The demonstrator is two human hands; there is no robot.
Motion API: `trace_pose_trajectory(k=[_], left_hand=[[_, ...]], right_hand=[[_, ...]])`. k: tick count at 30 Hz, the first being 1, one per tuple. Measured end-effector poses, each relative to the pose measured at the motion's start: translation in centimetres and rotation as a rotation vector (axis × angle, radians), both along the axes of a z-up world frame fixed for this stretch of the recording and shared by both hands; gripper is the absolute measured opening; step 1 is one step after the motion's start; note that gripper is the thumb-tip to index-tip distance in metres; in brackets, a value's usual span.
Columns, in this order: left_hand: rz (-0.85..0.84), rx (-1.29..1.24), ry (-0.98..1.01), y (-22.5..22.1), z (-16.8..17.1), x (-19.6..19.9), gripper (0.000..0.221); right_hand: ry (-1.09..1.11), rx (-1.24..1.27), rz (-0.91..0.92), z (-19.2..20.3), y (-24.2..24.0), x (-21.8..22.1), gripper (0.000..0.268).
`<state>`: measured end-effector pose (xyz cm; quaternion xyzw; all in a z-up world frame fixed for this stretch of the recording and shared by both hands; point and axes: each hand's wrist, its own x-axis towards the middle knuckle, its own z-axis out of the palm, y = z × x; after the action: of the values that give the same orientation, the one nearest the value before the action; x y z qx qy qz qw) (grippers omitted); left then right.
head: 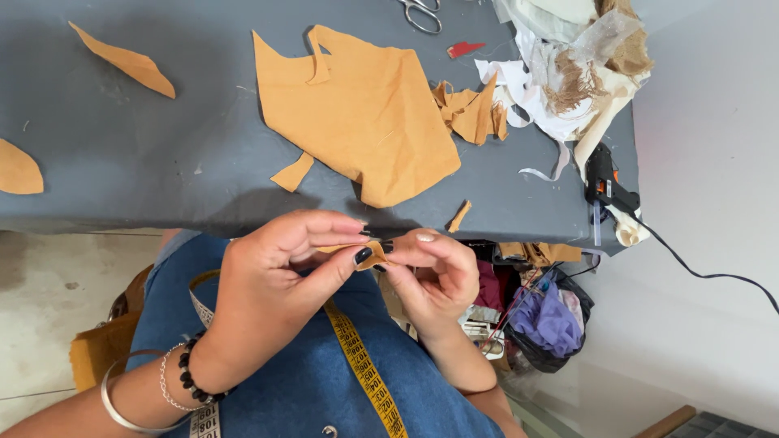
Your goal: Assembling decorative fabric flowers using a hot glue gun and wooden sticks
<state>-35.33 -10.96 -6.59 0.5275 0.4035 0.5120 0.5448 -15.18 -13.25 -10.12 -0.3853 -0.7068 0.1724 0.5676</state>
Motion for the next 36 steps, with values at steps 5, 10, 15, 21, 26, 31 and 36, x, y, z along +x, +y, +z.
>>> trace_pose_trajectory(k=[5,10,15,21,26,31,36], left_hand=[[-0.039,-0.05,-0.067,0.2,-0.5,0.0,0.022],[0.031,-0.089,-0.016,0.2,0.4,-1.4,0.021],[0.096,0.082,-0.011,-1.7,0.0,-5.5,0.015],[0.38,0.017,0.159,-4.2,0.9,-13.4,0.021],[0.525,0.148,0.318,-3.8,1.6,-16.9,0.02],[0.421,0.462,0.458,1.3,0.7,-15.3,0.025],[0.228,0.473,0.661,4.9,-1.0,-13.4,0.033]], right_hand=[[0.153,-0.108,-0.031,-1.7,-0.6,0.8,0.045],[0.323,-0.092,-0.089,-1.6,-0.2,1.8,0.043],[0.274,0.073,-0.35,-1.8,0.8,4.8,0.028],[0.04,0.144,-0.147,3.0,3.4,5.6,0.026],[-0.348,0.145,-0.031,8.3,4.8,-2.7,0.008],[-0.677,0.062,0.099,10.3,7.8,-10.8,0.037],[-0.811,-0.027,0.22,8.6,9.4,-14.1,0.027]])
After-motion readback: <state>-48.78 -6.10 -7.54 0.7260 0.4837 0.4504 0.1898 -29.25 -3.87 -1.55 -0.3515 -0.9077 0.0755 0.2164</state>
